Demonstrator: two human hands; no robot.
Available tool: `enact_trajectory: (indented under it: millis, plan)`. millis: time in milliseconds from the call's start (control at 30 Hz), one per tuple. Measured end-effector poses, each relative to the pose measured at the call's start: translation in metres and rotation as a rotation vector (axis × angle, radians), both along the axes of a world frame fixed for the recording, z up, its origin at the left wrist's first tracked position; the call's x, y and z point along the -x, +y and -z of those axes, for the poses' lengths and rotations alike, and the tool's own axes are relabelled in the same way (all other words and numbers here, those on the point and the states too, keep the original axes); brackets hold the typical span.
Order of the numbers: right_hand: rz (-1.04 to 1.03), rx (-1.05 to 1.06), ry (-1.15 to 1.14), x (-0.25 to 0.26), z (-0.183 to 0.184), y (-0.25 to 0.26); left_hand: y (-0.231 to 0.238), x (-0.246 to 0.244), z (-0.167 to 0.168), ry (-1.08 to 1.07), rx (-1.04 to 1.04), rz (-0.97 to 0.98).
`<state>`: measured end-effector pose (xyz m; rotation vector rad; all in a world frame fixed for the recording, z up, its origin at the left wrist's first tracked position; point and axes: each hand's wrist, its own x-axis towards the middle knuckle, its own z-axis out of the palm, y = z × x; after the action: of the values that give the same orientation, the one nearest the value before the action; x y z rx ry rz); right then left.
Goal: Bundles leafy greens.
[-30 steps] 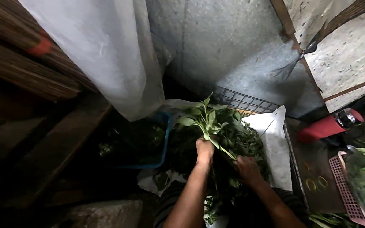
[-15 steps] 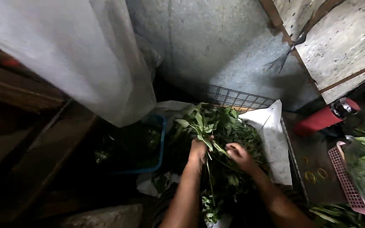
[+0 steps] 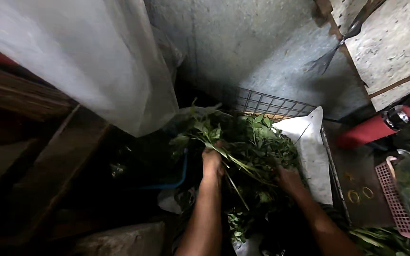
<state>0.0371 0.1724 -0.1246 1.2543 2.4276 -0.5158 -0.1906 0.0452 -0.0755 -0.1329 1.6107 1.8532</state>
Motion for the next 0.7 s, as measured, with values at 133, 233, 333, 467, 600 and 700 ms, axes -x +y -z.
enact_trajectory:
  millis: [133,233,333,467,600,700]
  plan:
    - [-0.068,0.054,0.258,0.02,0.015,-0.025,0.005,-0.006,0.004,-0.168,-0.064,0.09]
    - [-0.167,0.091,0.183,0.051,0.038,-0.048,0.007,-0.009,0.006,-0.208,-0.055,0.168]
    - [-0.074,0.121,0.08,0.055,0.063,-0.044,-0.008,-0.006,-0.005,-0.185,-0.314,0.234]
    - [0.204,0.165,0.12,0.043,0.068,-0.015,-0.035,0.01,-0.007,-0.004,-0.876,0.361]
    - [0.33,0.216,0.174,0.02,0.08,0.017,-0.054,0.016,-0.027,0.068,-1.208,0.385]
    - [0.471,0.247,0.25,0.002,0.087,0.033,-0.062,0.017,-0.036,0.085,-1.244,0.368]
